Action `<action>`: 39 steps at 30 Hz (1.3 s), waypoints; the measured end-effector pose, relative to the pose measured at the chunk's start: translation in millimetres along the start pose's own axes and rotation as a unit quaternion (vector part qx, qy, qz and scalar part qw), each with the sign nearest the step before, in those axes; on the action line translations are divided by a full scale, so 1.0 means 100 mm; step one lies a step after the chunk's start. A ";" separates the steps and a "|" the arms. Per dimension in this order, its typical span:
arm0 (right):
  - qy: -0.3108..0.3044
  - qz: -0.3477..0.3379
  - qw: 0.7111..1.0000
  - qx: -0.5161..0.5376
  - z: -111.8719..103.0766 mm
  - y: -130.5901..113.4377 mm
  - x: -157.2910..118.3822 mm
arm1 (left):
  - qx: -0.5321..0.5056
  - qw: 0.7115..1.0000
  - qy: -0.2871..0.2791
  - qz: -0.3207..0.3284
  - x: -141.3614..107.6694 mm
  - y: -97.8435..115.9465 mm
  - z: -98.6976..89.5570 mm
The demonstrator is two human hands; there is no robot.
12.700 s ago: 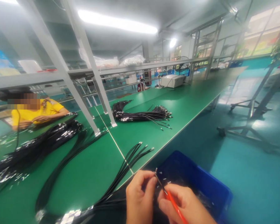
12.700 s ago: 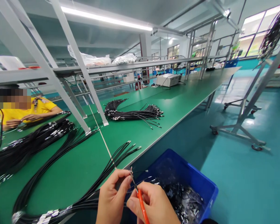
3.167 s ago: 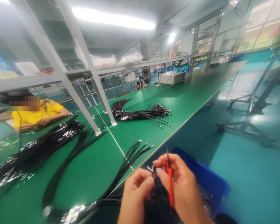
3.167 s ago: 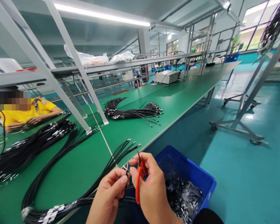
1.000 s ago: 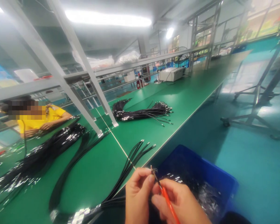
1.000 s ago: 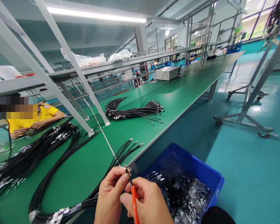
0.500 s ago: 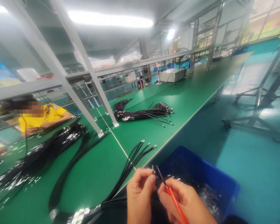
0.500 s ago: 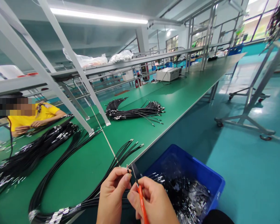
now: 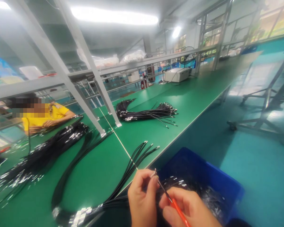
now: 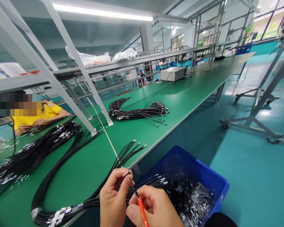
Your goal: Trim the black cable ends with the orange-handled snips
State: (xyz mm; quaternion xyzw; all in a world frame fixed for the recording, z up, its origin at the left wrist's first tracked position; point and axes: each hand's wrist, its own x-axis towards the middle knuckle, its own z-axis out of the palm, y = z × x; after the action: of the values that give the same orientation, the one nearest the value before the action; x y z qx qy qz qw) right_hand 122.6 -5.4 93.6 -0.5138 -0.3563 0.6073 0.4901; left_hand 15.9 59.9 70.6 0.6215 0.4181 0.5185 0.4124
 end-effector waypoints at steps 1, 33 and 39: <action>-0.003 0.002 1.000 -0.003 0.00 -0.01 0.00 | 0.001 1.000 -0.002 0.007 0.00 -0.01 0.00; 0.303 -0.191 0.933 -0.025 -0.08 -0.02 0.08 | 0.084 0.994 -0.061 0.019 0.01 0.00 0.03; 0.246 -0.258 0.931 -0.079 -0.11 -0.08 0.22 | 0.049 0.993 -0.101 -0.024 -0.03 0.03 -0.02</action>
State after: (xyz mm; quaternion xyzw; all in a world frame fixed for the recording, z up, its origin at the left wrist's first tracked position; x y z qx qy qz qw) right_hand 135.1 17.1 92.8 -0.5746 -0.3921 0.2839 0.6599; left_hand 13.8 55.9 73.1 0.6796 0.4143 0.4221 0.4340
